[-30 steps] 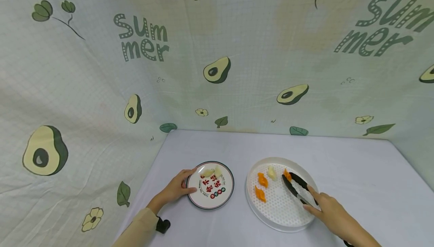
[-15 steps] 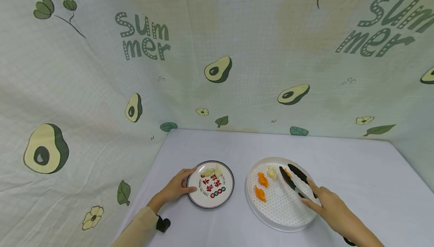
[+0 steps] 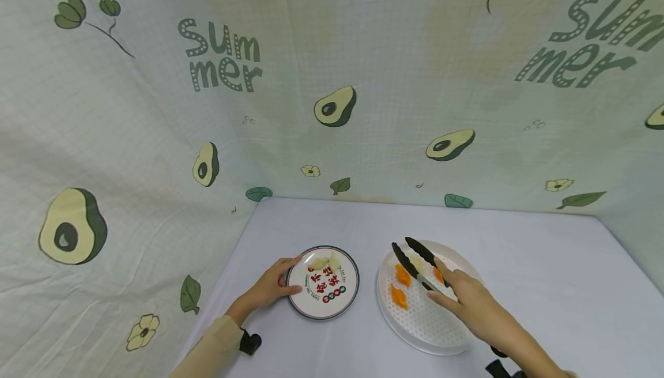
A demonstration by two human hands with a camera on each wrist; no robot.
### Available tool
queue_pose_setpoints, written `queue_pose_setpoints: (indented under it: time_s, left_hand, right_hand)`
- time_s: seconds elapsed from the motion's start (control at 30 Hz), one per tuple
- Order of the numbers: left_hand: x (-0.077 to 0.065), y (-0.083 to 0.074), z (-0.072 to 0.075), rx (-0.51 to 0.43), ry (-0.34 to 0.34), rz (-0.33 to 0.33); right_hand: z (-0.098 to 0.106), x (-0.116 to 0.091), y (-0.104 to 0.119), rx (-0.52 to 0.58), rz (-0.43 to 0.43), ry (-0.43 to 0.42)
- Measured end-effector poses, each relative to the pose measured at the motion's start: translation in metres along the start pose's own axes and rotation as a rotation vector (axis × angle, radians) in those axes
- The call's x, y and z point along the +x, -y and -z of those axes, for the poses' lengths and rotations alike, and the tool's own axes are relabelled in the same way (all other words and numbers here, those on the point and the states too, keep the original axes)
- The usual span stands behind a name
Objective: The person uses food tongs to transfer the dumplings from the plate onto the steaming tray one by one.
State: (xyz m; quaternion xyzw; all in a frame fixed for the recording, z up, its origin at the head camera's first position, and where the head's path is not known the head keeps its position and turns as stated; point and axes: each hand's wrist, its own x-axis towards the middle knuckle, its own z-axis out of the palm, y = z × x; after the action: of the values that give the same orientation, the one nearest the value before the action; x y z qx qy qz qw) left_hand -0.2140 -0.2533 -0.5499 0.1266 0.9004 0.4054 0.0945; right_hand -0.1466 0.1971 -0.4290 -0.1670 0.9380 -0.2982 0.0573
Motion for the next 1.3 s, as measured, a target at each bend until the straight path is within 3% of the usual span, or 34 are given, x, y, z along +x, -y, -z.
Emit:
queue_pose_setpoints:
  time_s: [0.2,0.5,0.7,1.07,1.3]
  left_hand:
    - [0.002,0.0,0.0,-0.001,0.007,0.005]
    - [0.004,0.0,-0.001,0.001,0.003,-0.038]
    - [0.005,0.0,-0.001,0.008,0.01,-0.019]
    - [0.004,-0.001,0.002,0.004,0.002,-0.001]
    - [0.001,0.001,0.002,0.006,0.004,0.007]
  right_hand:
    - [-0.005,0.012,0.019,0.001,0.061,-0.002]
    - [-0.023,0.03,0.043,0.03,0.05,0.047]
    - [-0.045,0.04,0.056,0.083,0.027,0.078]
    - [-0.074,0.053,0.076,0.039,-0.037,0.14]
    - [-0.088,0.057,0.081,0.032,-0.031,0.145]
